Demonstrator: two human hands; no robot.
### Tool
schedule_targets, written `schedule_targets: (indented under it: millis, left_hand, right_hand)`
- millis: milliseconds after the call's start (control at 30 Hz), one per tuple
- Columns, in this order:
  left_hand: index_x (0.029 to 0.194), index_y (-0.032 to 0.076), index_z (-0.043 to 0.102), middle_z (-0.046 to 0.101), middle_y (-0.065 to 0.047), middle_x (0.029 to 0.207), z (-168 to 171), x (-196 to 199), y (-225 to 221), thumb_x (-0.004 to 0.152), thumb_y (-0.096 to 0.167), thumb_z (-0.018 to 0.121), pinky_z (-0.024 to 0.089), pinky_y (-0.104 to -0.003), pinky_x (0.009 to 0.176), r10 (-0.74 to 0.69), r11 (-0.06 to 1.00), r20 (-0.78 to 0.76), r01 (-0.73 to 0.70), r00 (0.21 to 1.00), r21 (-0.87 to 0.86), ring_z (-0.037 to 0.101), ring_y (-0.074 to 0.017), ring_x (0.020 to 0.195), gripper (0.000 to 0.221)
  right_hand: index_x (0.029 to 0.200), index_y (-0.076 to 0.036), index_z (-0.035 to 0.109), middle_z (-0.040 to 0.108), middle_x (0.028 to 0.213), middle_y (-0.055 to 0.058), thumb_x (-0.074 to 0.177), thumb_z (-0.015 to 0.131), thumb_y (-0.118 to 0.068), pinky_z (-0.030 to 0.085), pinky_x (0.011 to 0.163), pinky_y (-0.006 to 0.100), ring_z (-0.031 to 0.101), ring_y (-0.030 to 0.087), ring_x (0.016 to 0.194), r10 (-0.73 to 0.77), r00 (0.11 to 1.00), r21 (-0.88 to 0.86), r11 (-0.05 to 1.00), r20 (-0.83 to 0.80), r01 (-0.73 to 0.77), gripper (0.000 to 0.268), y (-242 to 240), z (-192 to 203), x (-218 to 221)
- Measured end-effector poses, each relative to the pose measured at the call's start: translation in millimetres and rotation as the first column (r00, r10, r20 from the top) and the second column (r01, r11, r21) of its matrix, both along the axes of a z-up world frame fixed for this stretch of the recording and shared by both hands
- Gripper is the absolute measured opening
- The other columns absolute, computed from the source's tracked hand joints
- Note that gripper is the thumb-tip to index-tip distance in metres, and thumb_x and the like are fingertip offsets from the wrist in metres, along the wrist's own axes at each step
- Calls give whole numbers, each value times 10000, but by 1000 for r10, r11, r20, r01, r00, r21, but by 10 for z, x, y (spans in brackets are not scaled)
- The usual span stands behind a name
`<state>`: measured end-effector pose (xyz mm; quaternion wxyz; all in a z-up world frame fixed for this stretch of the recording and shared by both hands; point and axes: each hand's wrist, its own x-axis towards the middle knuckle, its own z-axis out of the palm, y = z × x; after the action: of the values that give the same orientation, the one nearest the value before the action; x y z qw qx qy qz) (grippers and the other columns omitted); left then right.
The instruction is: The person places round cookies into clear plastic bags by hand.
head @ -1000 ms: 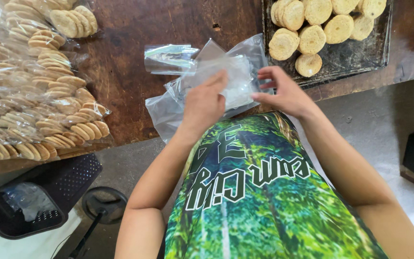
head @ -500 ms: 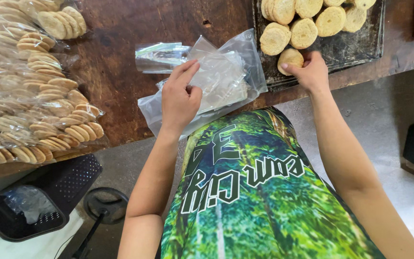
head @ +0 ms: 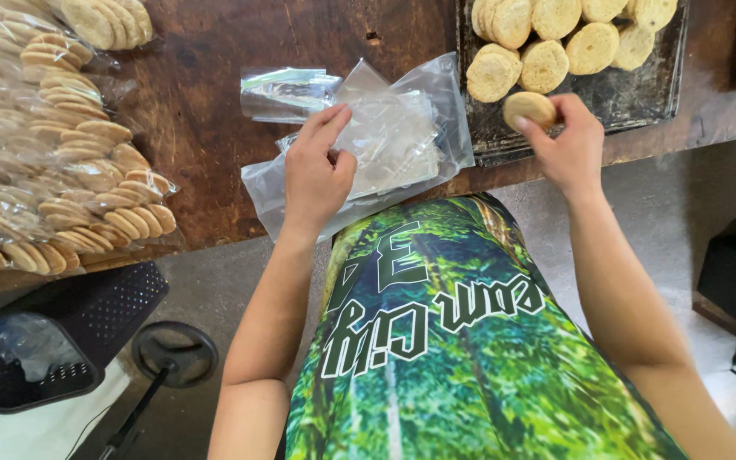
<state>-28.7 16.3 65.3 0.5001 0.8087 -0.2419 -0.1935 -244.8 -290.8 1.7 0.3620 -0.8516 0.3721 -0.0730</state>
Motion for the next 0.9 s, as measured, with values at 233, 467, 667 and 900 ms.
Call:
schedule_targets:
  millis: [233,467,667,900]
  left_hand:
    - [1322,6,672,651,-133,1369,-46,-57,-11,854,-38,567,578,-256,723,8,999,3,-8,1000,-47,728,-178,954,482]
    - [1320,12,676,653,-122,1368,-19,-28,59,845,-31,561,580,-267,712,62,998,-9,-62,998,4,740,-197,918,491]
    - [1364,46,651,636,-73,1445,-111,-79,-64,813,-34,555,599,-316,820,-3,995,313,-30,950,100,749,-237,1073,566]
    - [1508,64,503,478,-94,1591,-69,-392,-608,897,-11,599,584,-381,1027,-83,988,249,113,965,-105,644,-337,1312,623]
  right_hand:
    - [1118,-19,701,596,1391,229,869,913,-244,436,1023,480,509,421,1219,335,941,-340,882,-36,-327,397,16,-36,642]
    - [1124,-22,608,576,1162,171,938,880,-205,456,985,463,556,382,1114,301,952,-337,891,-60,-303,377,233,-65,689]
    - [1235,-25,450,524,1272,94,991,840,-84,555,983,323,602,185,1122,43,904,272,946,426,-174,464,638,242,570]
    - [1366,-15,383,483,1381,100,956,819,-65,623,925,294,662,185,1156,-63,879,460,868,473,-185,600,1130,714,690]
